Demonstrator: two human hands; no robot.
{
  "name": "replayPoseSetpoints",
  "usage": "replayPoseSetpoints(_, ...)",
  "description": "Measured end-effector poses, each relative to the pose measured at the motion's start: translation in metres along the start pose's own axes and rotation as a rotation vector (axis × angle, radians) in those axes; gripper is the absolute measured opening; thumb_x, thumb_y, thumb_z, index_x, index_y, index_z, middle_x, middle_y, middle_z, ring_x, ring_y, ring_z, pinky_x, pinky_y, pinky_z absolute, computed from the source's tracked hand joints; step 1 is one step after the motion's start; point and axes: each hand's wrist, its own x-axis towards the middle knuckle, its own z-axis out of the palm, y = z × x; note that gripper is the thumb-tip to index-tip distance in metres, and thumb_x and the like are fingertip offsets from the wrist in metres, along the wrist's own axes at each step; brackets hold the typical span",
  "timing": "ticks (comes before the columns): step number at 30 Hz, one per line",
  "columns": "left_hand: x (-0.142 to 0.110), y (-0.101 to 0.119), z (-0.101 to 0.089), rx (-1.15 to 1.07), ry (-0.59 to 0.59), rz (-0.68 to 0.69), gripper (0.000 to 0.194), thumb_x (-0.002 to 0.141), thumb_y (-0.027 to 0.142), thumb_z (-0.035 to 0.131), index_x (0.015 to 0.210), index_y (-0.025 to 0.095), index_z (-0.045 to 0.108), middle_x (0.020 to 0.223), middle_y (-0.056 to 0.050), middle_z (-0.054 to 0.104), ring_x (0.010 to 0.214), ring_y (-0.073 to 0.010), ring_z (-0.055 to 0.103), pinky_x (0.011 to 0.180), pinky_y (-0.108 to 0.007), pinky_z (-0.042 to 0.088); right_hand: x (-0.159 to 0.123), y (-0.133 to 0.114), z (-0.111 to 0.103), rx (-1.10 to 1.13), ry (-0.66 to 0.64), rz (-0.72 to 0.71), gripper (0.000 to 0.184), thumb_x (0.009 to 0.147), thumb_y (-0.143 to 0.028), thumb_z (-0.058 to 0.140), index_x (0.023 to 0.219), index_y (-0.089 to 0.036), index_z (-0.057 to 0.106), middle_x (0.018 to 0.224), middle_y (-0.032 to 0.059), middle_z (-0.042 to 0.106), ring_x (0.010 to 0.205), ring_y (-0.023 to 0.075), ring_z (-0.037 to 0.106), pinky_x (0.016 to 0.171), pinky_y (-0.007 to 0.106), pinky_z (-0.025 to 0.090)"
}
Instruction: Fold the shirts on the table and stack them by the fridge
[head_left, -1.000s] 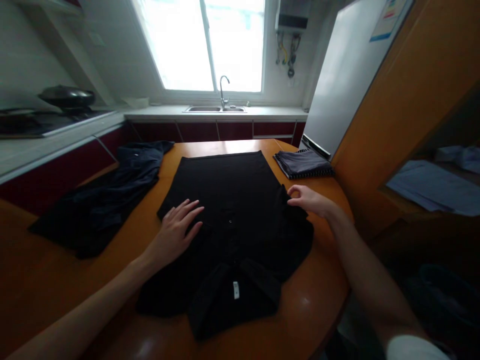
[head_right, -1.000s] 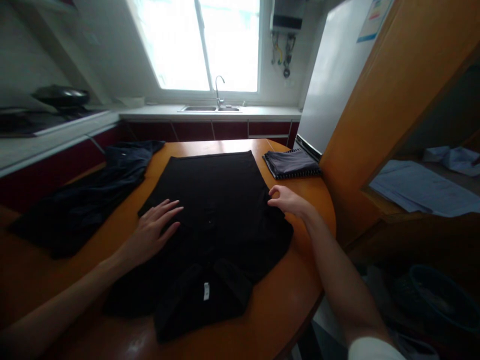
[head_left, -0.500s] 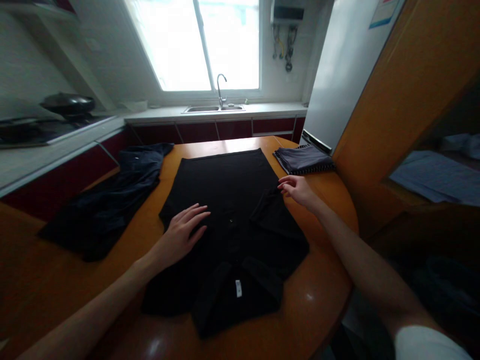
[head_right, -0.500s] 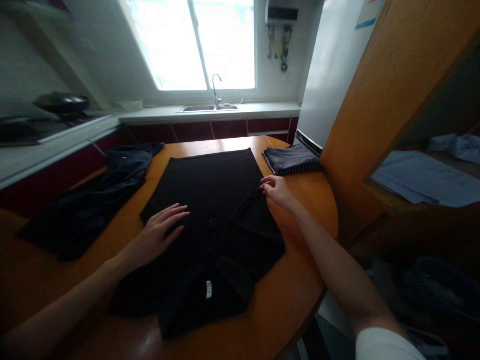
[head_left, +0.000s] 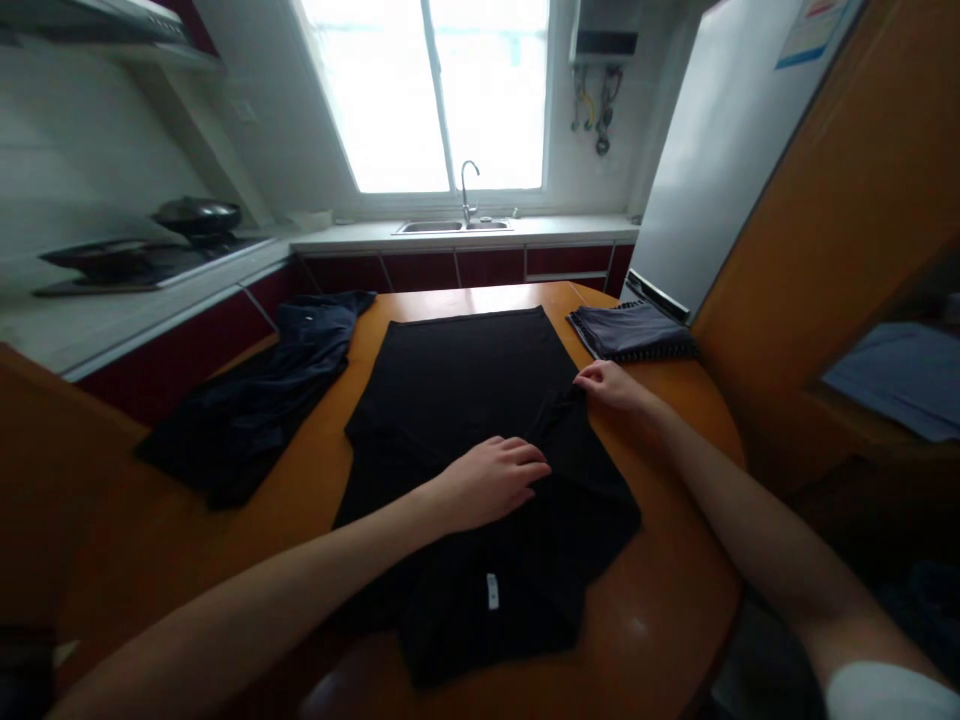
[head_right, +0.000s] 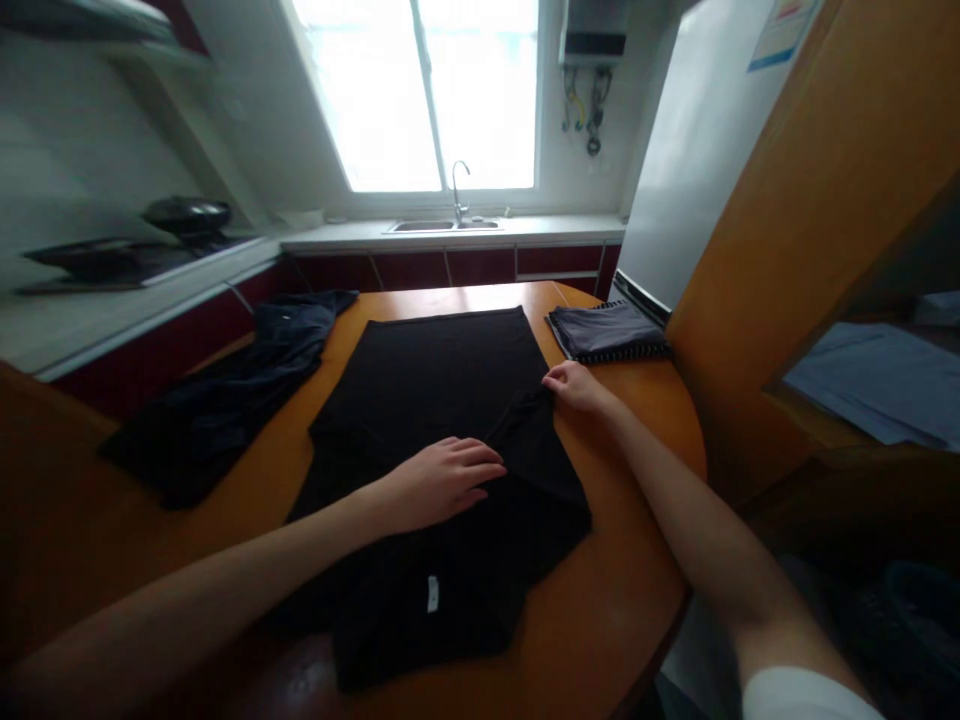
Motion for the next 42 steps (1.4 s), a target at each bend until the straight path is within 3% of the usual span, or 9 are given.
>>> replayPoseSetpoints(5, 0.027, 0.010, 0.017, 0.114, -0.001, 0.093, 0.027, 0.099, 0.025, 0.057, 0.125, 0.021, 0.062, 0.124, -0.008, 0.067, 0.113, -0.0210, 0.062, 0.086, -0.031, 0.048, -0.007, 0.016, 0.009, -0.066, -0.018, -0.083, 0.026, 0.088, -0.036, 0.063, 0.088, -0.014, 0.078, 0.097, 0.0108, 0.070, 0.088, 0.0218, 0.064, 0.082, 0.029, 0.049)
replayPoseSetpoints(11, 0.026, 0.009, 0.034, 0.123, 0.076, 0.088, 0.027, 0.102, 0.024, 0.052, 0.125, 0.020, 0.064, 0.128, -0.007, 0.065, 0.114, -0.0191, 0.061, 0.084, -0.031, 0.049, 0.001, 0.036, 0.013, -0.062, -0.037, -0.116, 0.027, 0.088, -0.037, 0.060, 0.088, -0.016, 0.076, 0.099, 0.0126, 0.070, 0.091, 0.0245, 0.065, 0.086, 0.033, 0.049)
replayPoseSetpoints(15, 0.023, 0.008, 0.038, 0.085, 0.099, 0.084, 0.026, 0.101, 0.024, 0.052, 0.124, 0.020, 0.065, 0.127, -0.006, 0.066, 0.115, -0.0191, 0.061, 0.087, -0.031, 0.049, 0.002, 0.039, 0.013, -0.072, -0.005, -0.203, 0.026, 0.086, -0.039, 0.061, 0.081, -0.018, 0.075, 0.090, 0.0105, 0.069, 0.086, 0.0244, 0.065, 0.084, 0.035, 0.051)
replayPoseSetpoints(19, 0.024, 0.007, 0.037, 0.021, 0.104, 0.044, 0.026, 0.101, 0.024, 0.051, 0.122, 0.021, 0.065, 0.127, -0.005, 0.066, 0.116, -0.0195, 0.061, 0.092, -0.032, 0.049, 0.003, 0.038, 0.012, -0.100, 0.020, -0.269, 0.023, 0.087, -0.034, 0.059, 0.077, -0.020, 0.074, 0.092, 0.0098, 0.069, 0.090, 0.0232, 0.065, 0.090, 0.036, 0.050)
replayPoseSetpoints(28, 0.025, 0.004, 0.040, -0.070, 0.133, 0.015, 0.030, 0.101, 0.028, 0.051, 0.128, 0.022, 0.064, 0.133, -0.007, 0.063, 0.124, -0.0225, 0.058, 0.107, -0.037, 0.043, 0.004, 0.039, 0.007, -0.146, 0.095, -0.179, 0.015, 0.084, -0.024, 0.063, 0.072, -0.021, 0.072, 0.098, 0.0087, 0.072, 0.100, 0.0233, 0.064, 0.099, 0.037, 0.048)
replayPoseSetpoints(32, 0.025, 0.003, 0.040, -0.131, 0.139, -0.017, 0.028, 0.102, 0.029, 0.051, 0.126, 0.023, 0.066, 0.130, -0.005, 0.066, 0.122, -0.0213, 0.060, 0.107, -0.036, 0.044, 0.004, 0.036, 0.002, -0.136, 0.197, -0.116, 0.020, 0.085, -0.018, 0.055, 0.081, -0.019, 0.074, 0.097, 0.0096, 0.073, 0.098, 0.0235, 0.066, 0.096, 0.037, 0.050)
replayPoseSetpoints(37, 0.031, 0.001, 0.021, -0.173, 0.143, -0.110, 0.030, 0.102, 0.025, 0.047, 0.122, 0.019, 0.068, 0.131, -0.006, 0.067, 0.123, -0.0196, 0.061, 0.108, -0.033, 0.046, -0.005, 0.020, -0.006, -0.136, 0.383, -0.043, 0.037, 0.090, -0.016, 0.040, 0.106, -0.010, 0.073, 0.110, 0.0177, 0.071, 0.105, 0.0272, 0.066, 0.097, 0.040, 0.050)
replayPoseSetpoints(40, 0.049, -0.009, 0.014, -0.111, 0.070, -0.134, 0.036, 0.101, 0.022, 0.044, 0.129, 0.013, 0.064, 0.139, -0.011, 0.062, 0.129, -0.0217, 0.058, 0.112, -0.033, 0.044, -0.019, 0.002, 0.004, -0.141, 0.391, -0.079, 0.044, 0.088, -0.012, 0.038, 0.118, -0.009, 0.069, 0.121, 0.0164, 0.069, 0.115, 0.0248, 0.063, 0.105, 0.037, 0.046)
replayPoseSetpoints(42, 0.067, -0.020, 0.019, -0.066, 0.016, -0.138, 0.040, 0.099, 0.018, 0.041, 0.133, 0.010, 0.060, 0.144, -0.014, 0.058, 0.134, -0.0232, 0.054, 0.114, -0.035, 0.042, -0.032, -0.011, 0.017, -0.176, 0.347, -0.103, 0.049, 0.087, -0.011, 0.037, 0.128, -0.008, 0.064, 0.131, 0.0172, 0.065, 0.125, 0.0247, 0.058, 0.111, 0.037, 0.042)
